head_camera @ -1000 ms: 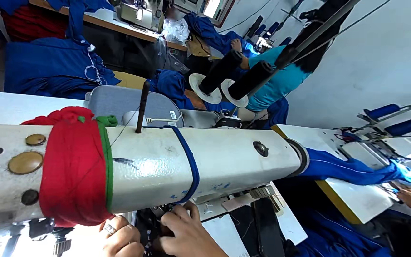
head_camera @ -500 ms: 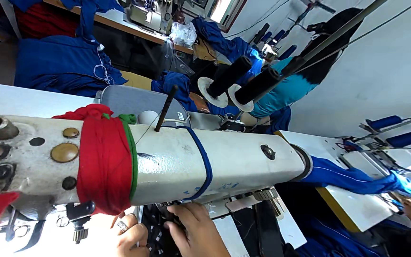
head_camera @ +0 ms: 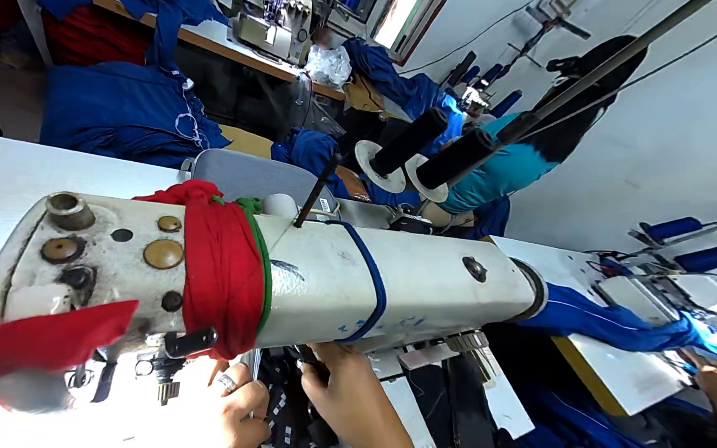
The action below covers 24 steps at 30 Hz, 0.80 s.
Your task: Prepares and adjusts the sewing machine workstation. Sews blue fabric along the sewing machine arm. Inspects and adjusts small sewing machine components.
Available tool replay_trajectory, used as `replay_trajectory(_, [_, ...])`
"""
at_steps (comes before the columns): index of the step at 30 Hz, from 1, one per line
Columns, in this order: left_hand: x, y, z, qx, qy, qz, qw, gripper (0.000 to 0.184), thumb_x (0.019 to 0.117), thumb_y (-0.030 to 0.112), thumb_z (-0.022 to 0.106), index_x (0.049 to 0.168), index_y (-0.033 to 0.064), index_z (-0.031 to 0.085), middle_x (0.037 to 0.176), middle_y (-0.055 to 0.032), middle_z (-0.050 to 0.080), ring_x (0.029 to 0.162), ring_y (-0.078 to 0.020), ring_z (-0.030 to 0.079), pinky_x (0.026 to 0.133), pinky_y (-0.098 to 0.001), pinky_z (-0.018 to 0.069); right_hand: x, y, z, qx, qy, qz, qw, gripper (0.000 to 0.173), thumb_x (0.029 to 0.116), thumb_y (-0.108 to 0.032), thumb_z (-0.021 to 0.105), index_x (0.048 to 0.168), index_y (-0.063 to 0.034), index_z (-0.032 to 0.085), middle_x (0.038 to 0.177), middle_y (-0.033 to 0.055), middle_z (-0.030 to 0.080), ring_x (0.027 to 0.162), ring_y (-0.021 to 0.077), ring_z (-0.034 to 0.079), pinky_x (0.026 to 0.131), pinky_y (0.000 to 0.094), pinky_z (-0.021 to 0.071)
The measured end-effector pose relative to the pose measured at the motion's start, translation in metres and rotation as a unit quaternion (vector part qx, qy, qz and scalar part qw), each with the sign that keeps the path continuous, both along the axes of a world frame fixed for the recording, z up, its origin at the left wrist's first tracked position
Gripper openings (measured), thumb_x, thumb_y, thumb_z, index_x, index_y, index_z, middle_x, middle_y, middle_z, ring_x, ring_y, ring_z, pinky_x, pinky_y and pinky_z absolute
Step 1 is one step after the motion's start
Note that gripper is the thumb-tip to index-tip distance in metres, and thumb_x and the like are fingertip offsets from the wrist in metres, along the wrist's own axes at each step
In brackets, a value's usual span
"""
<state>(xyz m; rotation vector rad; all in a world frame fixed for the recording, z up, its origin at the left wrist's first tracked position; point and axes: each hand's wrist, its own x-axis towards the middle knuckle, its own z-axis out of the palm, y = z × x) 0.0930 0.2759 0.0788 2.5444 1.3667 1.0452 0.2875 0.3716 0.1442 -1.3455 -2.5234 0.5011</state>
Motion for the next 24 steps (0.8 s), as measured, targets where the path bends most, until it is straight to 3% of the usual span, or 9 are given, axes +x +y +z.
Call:
replay_trajectory(3, [0.0, -0.001, -0.001, -0.002, 0.001, 0.002, 1.0, 0.045, 0.0939, 0.064, 0.056, 0.084, 0.0232, 0.073, 0.091, 0.0004, 0.064, 0.089, -0.0213, 0.058, 0.086, -0.043, 0.0403, 0.0, 0.007, 0.011, -0.088, -0.02, -0.003, 0.996, 0.03, 0.0927, -0.016, 0.06, 0.114, -0.0017, 0.074, 0.092, 0.0107, 0.074, 0.084, 0.0205, 0.07, 0.082, 0.0382, 0.0572])
replay_trajectory(8, [0.002, 0.0, -0.004, 0.006, -0.001, 0.011, 1.0, 0.045, 0.0932, 0.064, 0.056, 0.083, 0.0239, 0.073, 0.09, 0.0012, 0.064, 0.089, -0.0204, 0.058, 0.087, -0.0426, 0.0407, -0.002, 0.015, 0.022, -0.173, -0.044, -0.007, 0.984, 0.029, 0.0981, -0.017, 0.055, 0.118, -0.0023, 0.071, 0.096, 0.0104, 0.072, 0.088, 0.0179, 0.068, 0.084, 0.0367, 0.055])
replay_trajectory(12, [0.002, 0.0, -0.002, 0.007, 0.003, 0.015, 1.0, 0.045, 0.0928, 0.064, 0.056, 0.082, 0.0235, 0.072, 0.089, 0.001, 0.064, 0.088, -0.0211, 0.058, 0.086, -0.0432, 0.0421, 0.0, 0.017, 0.022, -0.177, -0.032, -0.003, 0.984, 0.028, 0.098, -0.017, 0.055, 0.114, -0.0022, 0.072, 0.089, 0.008, 0.068, 0.08, 0.0148, 0.063, 0.076, 0.0333, 0.0526])
replay_trajectory(24, [0.004, 0.0, -0.005, 0.024, -0.005, 0.02, 1.0, 0.046, 0.0919, 0.066, 0.056, 0.08, 0.0238, 0.071, 0.09, 0.0012, 0.064, 0.088, -0.0212, 0.058, 0.085, -0.0433, 0.0427, -0.002, 0.013, 0.022, -0.171, -0.031, -0.02, 0.985, 0.03, 0.0985, -0.016, 0.054, 0.119, -0.0022, 0.071, 0.092, 0.0095, 0.07, 0.081, 0.0161, 0.064, 0.078, 0.0348, 0.0533])
